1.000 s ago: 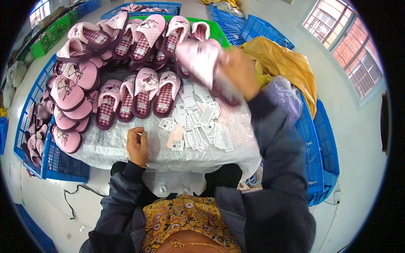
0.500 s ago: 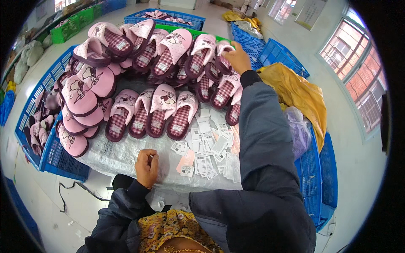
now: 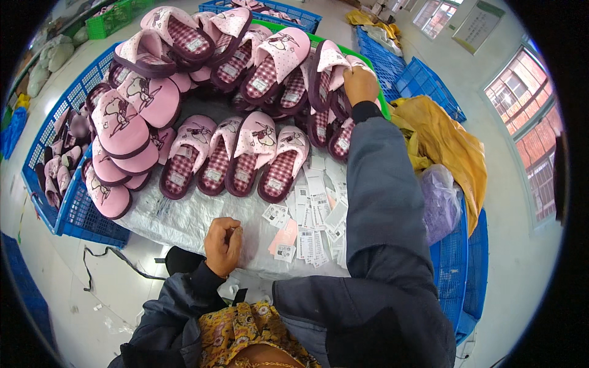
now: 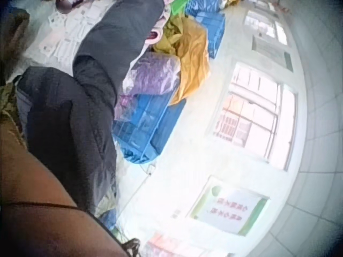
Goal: The person sits on the floor and repeatedly picks up small white labels, folds them, and places them inside pink slippers with cartoon designs. The person handles the slippers and labels one at a time, arranging the labeled slippers in rows on a white sheet.
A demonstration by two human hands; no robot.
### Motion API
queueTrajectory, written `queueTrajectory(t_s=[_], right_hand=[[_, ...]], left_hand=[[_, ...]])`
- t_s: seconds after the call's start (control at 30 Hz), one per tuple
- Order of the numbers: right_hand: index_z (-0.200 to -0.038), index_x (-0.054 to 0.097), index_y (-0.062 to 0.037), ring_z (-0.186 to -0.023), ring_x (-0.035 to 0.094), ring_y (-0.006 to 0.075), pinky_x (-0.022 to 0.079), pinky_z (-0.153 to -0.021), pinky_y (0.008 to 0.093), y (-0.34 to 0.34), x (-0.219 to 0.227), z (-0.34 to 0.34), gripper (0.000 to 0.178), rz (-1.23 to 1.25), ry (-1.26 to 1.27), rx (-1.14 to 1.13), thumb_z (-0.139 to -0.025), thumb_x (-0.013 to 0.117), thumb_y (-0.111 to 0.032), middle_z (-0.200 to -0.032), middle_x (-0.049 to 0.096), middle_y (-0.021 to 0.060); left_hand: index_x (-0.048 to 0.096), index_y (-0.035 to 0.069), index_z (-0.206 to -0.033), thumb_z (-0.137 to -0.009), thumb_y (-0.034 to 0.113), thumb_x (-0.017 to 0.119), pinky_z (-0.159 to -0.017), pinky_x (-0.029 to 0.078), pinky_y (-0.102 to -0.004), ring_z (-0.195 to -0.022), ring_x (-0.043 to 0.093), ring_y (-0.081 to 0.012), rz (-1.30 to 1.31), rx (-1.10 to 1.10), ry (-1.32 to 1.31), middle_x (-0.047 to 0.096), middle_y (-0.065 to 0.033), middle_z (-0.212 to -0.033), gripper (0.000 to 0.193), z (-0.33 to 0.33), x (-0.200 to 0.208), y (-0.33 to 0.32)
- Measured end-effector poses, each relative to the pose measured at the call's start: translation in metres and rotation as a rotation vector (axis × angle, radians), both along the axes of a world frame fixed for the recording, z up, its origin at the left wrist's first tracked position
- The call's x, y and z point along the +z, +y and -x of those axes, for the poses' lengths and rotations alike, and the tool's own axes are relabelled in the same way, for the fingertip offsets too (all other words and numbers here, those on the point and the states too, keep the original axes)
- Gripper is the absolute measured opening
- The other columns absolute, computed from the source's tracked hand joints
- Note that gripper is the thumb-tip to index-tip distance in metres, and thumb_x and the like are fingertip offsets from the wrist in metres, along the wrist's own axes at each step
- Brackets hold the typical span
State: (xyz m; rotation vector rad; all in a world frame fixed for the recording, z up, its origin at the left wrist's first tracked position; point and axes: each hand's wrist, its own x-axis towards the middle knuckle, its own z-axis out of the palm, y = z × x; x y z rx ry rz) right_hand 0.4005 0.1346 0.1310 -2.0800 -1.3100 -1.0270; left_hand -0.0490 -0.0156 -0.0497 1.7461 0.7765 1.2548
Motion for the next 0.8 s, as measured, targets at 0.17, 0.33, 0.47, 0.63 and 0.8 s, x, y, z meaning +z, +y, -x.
queueTrajectory(t_s=[0.17,0.33,0.47,0.63,0.8], right_hand=[[-0.091,0.07,-0.0062,-0.075,0.062,0.0381,0.048,-0.067,0.0491,-0.086,-0.001,0.088,0.02,-0.065,-0.08,0.121,-0.087,0.06,-0.023,-0.076,0.065,0.0181],[-0.091,0.069,-0.0106,-0.074,0.059,0.0322,0.047,-0.062,0.0442,-0.191,-0.047,0.197,0.012,-0.122,0.032,0.276,-0.079,0.065,-0.012,-0.074,0.058,0.0104],[-0.096,0.072,-0.0065,-0.076,0.062,0.0323,0.05,-0.067,0.0414,-0.23,-0.091,0.267,0.018,-0.093,0.24,0.34,-0.079,0.067,-0.005,-0.079,0.064,0.012],[-0.098,0.068,-0.0067,-0.078,0.059,0.0318,0.049,-0.068,0.0417,-0.234,-0.118,0.307,0.019,-0.074,0.352,0.412,-0.081,0.07,-0.014,-0.081,0.062,0.011],[-0.114,0.063,-0.0054,-0.084,0.059,0.033,0.049,-0.076,0.0416,-0.249,-0.123,0.313,0.036,0.092,0.561,0.525,-0.082,0.072,-0.02,-0.091,0.064,0.0106]], left_hand=[[0.057,0.001,-0.105,-0.091,-0.002,0.061,-0.062,0.042,-0.0236,-0.068,0.051,-0.0093,-0.072,-0.026,-0.021,0.053,-0.005,-0.09,0.015,-0.002,0.006,0.002],[0.056,0.002,-0.118,-0.079,0.009,0.077,-0.073,0.048,-0.0324,-0.096,0.056,-0.024,-0.225,-0.164,0.001,0.056,-0.0134,-0.117,0.045,-0.005,0.026,-0.001],[0.048,0.004,-0.133,-0.082,0.014,0.077,-0.084,0.049,-0.0333,-0.114,0.05,-0.0256,-0.181,-0.189,-0.053,0.045,-0.0138,-0.133,0.059,-0.007,0.034,-0.014],[0.051,0.002,-0.128,-0.09,0.012,0.067,-0.093,0.047,-0.035,-0.115,0.052,-0.024,0.037,-0.081,-0.179,0.048,-0.0129,-0.13,0.042,0.0,0.011,0.005],[0.06,-0.001,-0.116,-0.093,0.008,0.058,-0.1,0.042,-0.0361,-0.112,0.056,-0.0278,-0.185,0.076,0.072,0.061,-0.0148,-0.117,0.025,0.009,0.006,0.04]])
